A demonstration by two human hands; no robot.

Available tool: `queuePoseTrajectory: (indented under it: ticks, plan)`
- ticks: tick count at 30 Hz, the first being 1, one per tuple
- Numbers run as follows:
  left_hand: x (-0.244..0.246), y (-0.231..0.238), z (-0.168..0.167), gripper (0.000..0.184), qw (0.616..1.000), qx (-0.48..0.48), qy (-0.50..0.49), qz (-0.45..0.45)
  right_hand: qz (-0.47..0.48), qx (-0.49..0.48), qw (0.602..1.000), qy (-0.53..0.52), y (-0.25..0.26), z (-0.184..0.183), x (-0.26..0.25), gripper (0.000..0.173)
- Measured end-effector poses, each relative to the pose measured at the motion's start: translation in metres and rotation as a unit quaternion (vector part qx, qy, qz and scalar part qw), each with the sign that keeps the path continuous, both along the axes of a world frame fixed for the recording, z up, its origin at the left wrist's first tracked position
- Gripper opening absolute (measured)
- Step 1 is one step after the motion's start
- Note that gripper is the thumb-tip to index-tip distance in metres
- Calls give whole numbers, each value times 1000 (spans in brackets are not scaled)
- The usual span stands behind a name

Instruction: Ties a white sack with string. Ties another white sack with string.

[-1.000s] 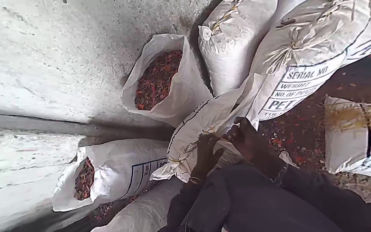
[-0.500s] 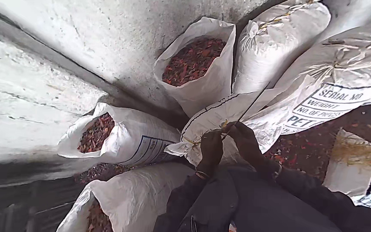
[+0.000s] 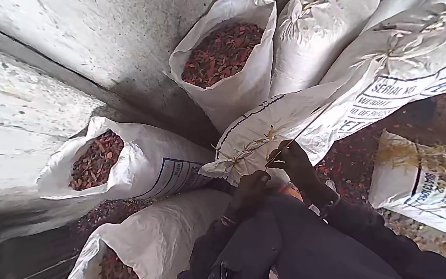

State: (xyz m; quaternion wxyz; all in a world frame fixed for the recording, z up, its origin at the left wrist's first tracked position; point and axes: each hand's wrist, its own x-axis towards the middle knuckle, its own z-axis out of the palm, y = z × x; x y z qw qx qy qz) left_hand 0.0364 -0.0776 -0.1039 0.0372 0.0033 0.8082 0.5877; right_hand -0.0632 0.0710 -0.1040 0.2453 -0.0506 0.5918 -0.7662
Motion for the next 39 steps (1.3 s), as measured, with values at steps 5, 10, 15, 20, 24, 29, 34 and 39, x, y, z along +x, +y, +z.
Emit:
queuePoseTrajectory:
  ticks: [5, 10, 15, 20, 24, 29, 34, 39]
  plan:
    - [7, -5, 13, 30, 995, -47, 50, -73, 3, -7, 997, 76, 14, 1, 28, 20]
    - [-5, -1, 9, 29, 980, -2, 87, -176, -54, 24, 977, 205, 30, -10, 36, 25]
    - [-27, 18, -7, 29, 967, 12, 84, -242, -81, 55, 945, 311, 35, -2, 39, 41]
    - [-58, 32, -21, 30, 940, -152, -33, -302, -227, -37, 970, 80, 63, -39, 29, 22]
    - [-106, 32, -34, 32, 972, -233, -14, -26, -205, -5, 979, -18, 93, -76, 13, 29]
    - [-178, 53, -44, 39, 933, -345, -105, 15, -122, 4, 990, -67, 103, -92, -1, 27]
    - [-208, 69, -47, 36, 888, -410, -206, 19, -62, -18, 994, -85, 116, -101, -14, 24]
    - [-217, 46, -42, 24, 955, -240, -165, 50, -28, 3, 992, -120, 123, -103, -34, 24]
